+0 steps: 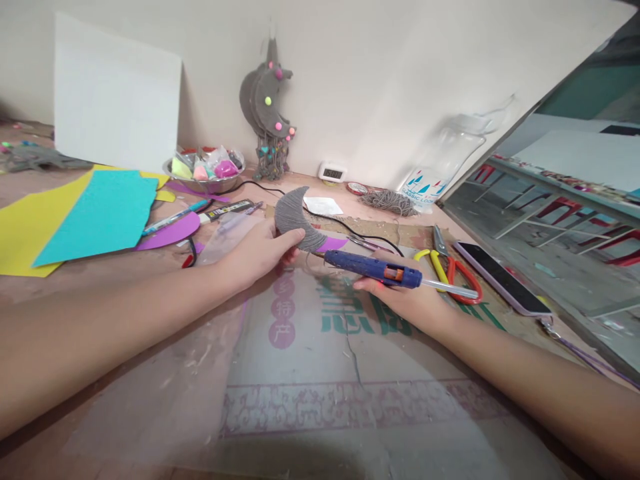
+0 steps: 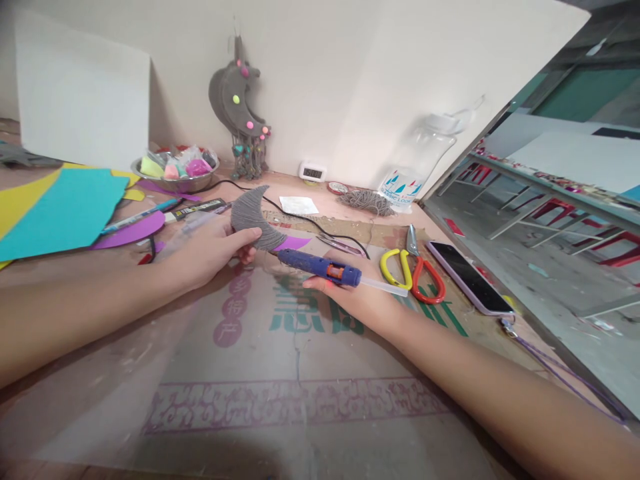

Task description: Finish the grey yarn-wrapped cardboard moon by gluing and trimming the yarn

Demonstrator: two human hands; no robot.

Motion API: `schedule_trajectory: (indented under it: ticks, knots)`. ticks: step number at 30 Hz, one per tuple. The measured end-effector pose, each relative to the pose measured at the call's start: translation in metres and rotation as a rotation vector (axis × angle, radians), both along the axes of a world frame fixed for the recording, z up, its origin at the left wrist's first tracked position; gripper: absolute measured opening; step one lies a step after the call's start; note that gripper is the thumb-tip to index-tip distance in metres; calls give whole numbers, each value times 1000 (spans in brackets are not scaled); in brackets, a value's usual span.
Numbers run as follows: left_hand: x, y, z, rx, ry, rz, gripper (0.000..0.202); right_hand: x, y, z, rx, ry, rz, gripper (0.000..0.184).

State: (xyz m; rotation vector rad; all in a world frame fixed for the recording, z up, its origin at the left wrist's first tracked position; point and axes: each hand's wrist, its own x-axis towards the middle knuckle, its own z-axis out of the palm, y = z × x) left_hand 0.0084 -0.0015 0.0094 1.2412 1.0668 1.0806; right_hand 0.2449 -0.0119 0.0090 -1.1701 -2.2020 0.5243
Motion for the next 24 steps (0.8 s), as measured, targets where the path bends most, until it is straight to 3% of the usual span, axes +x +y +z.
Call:
schedule_trajectory:
  ticks: [9, 24]
  knots:
    - [1, 0, -2, 9, -58, -16, 14, 0, -2, 4, -5, -37, -27, 27]
    - [0, 1, -2, 70, -7, -20, 14, 5, 1, -5, -22, 1, -80, 24]
